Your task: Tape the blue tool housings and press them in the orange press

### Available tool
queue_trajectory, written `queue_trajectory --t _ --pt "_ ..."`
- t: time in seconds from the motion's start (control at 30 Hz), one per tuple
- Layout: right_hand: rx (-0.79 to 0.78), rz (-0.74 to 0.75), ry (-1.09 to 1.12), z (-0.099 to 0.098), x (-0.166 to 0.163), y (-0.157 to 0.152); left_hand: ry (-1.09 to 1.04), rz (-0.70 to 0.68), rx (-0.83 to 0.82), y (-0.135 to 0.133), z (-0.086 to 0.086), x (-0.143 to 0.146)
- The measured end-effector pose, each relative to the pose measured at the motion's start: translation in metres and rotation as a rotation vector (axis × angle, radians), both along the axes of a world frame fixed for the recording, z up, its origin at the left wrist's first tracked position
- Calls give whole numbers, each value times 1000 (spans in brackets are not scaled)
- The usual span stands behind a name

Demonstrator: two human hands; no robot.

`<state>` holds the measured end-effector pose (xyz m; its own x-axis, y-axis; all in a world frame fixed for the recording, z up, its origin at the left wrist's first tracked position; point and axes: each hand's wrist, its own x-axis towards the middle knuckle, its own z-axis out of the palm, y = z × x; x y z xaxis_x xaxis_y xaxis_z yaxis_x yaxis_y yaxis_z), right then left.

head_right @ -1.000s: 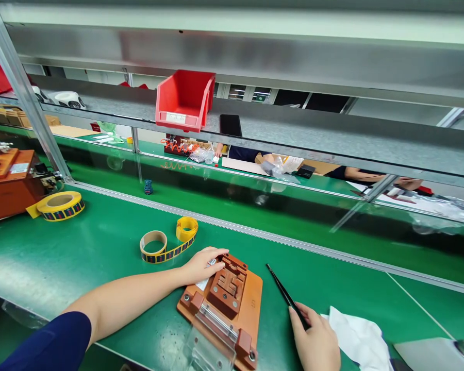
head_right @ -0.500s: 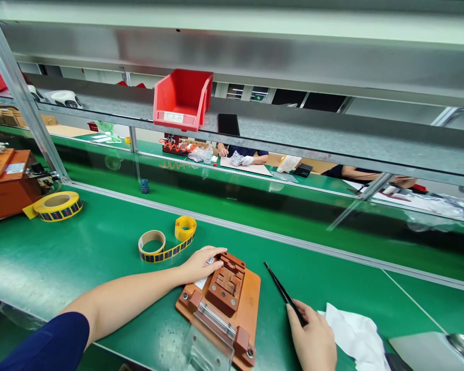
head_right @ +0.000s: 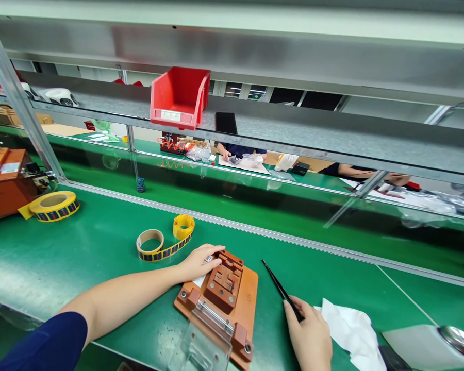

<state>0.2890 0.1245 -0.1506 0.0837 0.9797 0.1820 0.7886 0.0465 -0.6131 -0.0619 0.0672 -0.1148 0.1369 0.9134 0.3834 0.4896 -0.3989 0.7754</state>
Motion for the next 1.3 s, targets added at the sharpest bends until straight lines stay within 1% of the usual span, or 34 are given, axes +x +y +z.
queue_trajectory --t 0.23,0.53,0.97,1.13,1.3 --pt "2 -3 0 0 0 -2 0 -2 0 0 0 0" --pt "15 5 -8 3 -3 -4 -6 -6 23 2 -4 -1" --pt "46 18 9 -5 1 -2 -6 1 -3 -1 1 0" --pt "58 5 10 -4 -1 -4 -5 1 -6 -3 4 0" --pt "62 2 16 -1 -2 -5 -8 2 3 -2 3 0"
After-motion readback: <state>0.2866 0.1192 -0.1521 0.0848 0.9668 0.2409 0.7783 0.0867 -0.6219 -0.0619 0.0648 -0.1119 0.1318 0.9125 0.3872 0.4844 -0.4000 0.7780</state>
